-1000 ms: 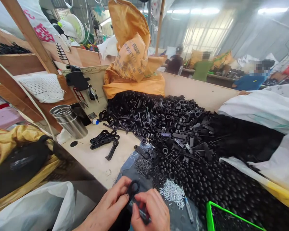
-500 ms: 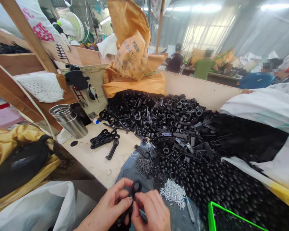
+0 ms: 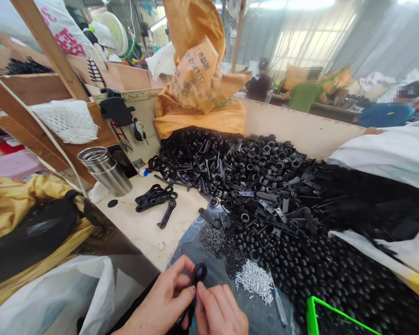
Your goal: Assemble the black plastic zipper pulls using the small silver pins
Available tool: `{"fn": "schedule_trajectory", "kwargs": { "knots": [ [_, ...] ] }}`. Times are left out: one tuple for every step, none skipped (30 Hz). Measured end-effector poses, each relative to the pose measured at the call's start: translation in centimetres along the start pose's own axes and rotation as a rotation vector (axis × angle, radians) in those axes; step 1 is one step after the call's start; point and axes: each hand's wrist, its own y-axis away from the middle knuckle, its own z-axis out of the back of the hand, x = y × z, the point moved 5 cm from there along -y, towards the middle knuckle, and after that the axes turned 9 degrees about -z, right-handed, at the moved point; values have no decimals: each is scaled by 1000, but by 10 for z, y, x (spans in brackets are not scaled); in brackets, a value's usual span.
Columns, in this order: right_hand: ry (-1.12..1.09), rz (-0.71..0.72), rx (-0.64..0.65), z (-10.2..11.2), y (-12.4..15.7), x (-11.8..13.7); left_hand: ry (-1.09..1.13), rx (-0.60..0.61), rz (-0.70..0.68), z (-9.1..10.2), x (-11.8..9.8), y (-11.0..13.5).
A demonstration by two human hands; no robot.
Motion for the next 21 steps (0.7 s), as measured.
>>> {"fn": "schedule_trajectory", "kwargs": {
  "knots": [
    [-1, 5, 10, 1, -1, 0, -8, 4, 4, 0, 1, 0],
    [1, 15, 38, 3, -2, 1, -12, 7, 10, -1, 3, 1],
    [4, 28, 78, 4, -4, 1, -15, 8, 16, -1, 4, 1],
    [8, 39, 122, 4, -6, 1, -15, 7, 22, -1, 5, 2],
    [13, 46, 168, 5, -7, 1, -13, 3, 28, -1, 6, 2],
    [18, 45, 202, 5, -8, 0, -10, 2, 34, -1, 7, 3],
    [20, 37, 225, 5, -8, -1, -6, 2, 40, -1, 7, 3],
    [19, 26, 234, 6, -9, -2, -4, 2, 46, -1, 7, 3],
    [18, 15, 246, 5, -9, -2, 0, 2, 52, -1, 7, 3],
    [20, 7, 256, 5, -9, -3, 5, 1, 60, 0, 8, 3],
    [24, 0, 265, 4, -10, -3, 10, -2, 68, 0, 8, 3],
    [27, -4, 273, 4, -10, -3, 15, -6, 78, 0, 9, 3],
    [31, -5, 280, 3, -10, -3, 21, -11, 90, 1, 10, 2],
    [36, -5, 289, 2, -10, -3, 26, -12, 101, 0, 12, 2],
    [41, -5, 297, 1, -10, -4, 29, -11, 113, 0, 14, 2],
    [45, -4, 302, 0, -9, -5, 30, -10, 125, 0, 17, 1],
    [47, -3, 308, 0, -8, -6, 31, -9, 136, -1, 19, 1],
    [48, -2, 317, -1, -7, -7, 36, -9, 145, -1, 22, 0],
    [42, 1, 327, -2, -7, -8, 40, -9, 152, -2, 24, 0],
    [31, 3, 337, -3, -6, -9, 47, -10, 157, -2, 26, 0],
    [17, 5, 349, -3, -6, -9, 54, -14, 156, -2, 27, -1]
  ]
}}
